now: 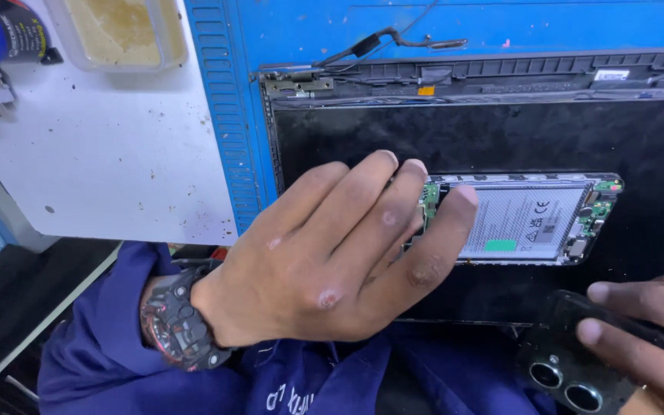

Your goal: Repairing a mobile phone by assembling internal components like the motherboard and protective covers

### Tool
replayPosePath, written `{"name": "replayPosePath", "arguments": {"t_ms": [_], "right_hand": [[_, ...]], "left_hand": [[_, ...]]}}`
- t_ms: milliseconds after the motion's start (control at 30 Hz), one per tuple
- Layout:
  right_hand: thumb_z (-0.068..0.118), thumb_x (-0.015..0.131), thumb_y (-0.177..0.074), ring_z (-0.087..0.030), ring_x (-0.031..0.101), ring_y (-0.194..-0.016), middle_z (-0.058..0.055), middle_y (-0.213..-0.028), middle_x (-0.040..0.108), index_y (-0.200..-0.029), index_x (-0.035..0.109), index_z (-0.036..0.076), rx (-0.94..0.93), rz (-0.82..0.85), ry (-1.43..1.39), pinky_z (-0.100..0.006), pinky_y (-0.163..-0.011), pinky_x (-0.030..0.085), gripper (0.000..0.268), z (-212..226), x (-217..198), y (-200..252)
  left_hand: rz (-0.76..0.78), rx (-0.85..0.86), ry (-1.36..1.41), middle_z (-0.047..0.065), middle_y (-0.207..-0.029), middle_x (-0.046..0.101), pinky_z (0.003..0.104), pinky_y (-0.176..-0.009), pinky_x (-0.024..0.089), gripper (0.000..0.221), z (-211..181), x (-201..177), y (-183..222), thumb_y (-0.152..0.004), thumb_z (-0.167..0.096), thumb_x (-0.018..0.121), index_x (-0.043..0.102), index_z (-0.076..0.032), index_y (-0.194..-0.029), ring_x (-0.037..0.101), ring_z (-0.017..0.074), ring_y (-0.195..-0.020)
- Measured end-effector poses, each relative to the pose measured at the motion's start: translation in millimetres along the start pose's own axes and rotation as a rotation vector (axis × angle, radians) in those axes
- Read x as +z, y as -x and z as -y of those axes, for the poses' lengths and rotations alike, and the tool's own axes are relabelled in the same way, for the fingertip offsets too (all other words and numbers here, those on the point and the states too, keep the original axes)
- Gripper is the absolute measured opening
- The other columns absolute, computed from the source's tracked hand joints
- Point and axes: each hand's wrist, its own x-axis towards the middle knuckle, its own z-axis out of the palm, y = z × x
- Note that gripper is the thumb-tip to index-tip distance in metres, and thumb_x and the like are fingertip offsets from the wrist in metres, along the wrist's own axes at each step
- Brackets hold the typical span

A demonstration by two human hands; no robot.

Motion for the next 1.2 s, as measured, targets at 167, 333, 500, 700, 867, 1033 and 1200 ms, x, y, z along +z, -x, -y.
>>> {"name": "replayPosePath", "arguments": {"t_ms": [167,333,500,700,867,1033,1200], "right_hand": [[0.046,0.065,-0.076,-0.032,0.071,-0.109,-0.021,-0.132,0.065,-0.128,0.06,0.02,0.127,-0.025,-0.109,-0.046,-0.101,0.055,0.059,-18.9,0.2,17.5],[0.004,0.08,-0.061,-0.02,0.073,-0.12,-0.01,-0.13,0.071,-0.12,0.072,0.004,0.701,0.112,-0.419,-0.032,-0.106,0.056,0.06,-44.7,-21.0,-6.1],[0.033,0.053,-0.098,-0.028,0.066,-0.135,-0.004,-0.138,0.06,-0.122,0.063,0.026,-0.16,0.041,-0.51,-0.041,-0.116,0.064,0.027,-82.9,-24.3,-20.3],[0.047,0.046,-0.108,-0.016,0.092,-0.091,0.001,-0.108,0.086,-0.118,0.075,0.022,0.043,0.209,-0.843,-0.029,-0.076,0.081,0.039,-80.2,-36.5,-25.9],[0.028,0.075,-0.096,-0.034,0.093,-0.096,-0.017,-0.112,0.08,-0.143,0.056,0.016,0.223,0.107,-1.148,-0.038,-0.079,0.083,0.053,-75.7,-36.4,-26.2],[0.031,0.055,-0.1,-0.017,0.07,-0.076,0.001,-0.092,0.06,-0.112,0.052,0.027,0.272,-0.465,-0.695,-0.025,-0.074,0.07,0.014,37.4,-4.0,-71.4],[0.036,0.059,-0.107,-0.025,0.082,-0.094,-0.003,-0.105,0.072,-0.133,0.057,0.03,0.189,-0.203,-0.897,-0.036,-0.086,0.079,0.026,0.9,-25.5,-52.3]], "left_hand": [[0.046,-0.032,0.094,0.01,-0.117,0.071,0.033,-0.079,0.058,0.025,-2.2,-7.7,12.4,-0.115,-0.02,0.054,0.074,-0.007,-0.112,0.071,0.0237,-0.106],[0.096,0.045,0.015,0.004,-0.118,0.07,0.029,-0.077,0.052,0.034,3.3,-5.2,19.2,-0.115,-0.04,0.066,0.075,-0.01,-0.102,0.066,0.0213,-0.106],[0.125,0.063,-0.043,0.001,-0.119,0.07,0.027,-0.084,0.05,0.037,5.6,-4.3,20.1,-0.116,-0.04,0.053,0.074,-0.009,-0.112,0.065,0.0174,-0.111],[0.118,0.131,-0.097,0.001,-0.123,0.072,0.025,-0.09,0.049,0.038,10.4,-3.7,20.7,-0.114,-0.042,0.06,0.075,-0.007,-0.119,0.065,0.0143,-0.113],[0.1,0.12,-0.084,0.002,-0.123,0.073,0.025,-0.091,0.049,0.036,9.9,-3.7,21.3,-0.114,-0.037,0.057,0.076,-0.007,-0.117,0.065,0.0152,-0.114],[0.049,-0.016,0.096,0.001,-0.118,0.065,0.028,-0.083,0.054,0.025,4.5,-0.6,24.6,-0.114,-0.023,0.058,0.072,-0.005,-0.106,0.061,0.0205,-0.108],[0.035,-0.009,0.096,0.004,-0.111,0.064,0.03,-0.084,0.055,0.017,4.6,1.1,28.4,-0.11,-0.017,0.06,0.072,-0.006,-0.104,0.06,0.0204,-0.105]]}}
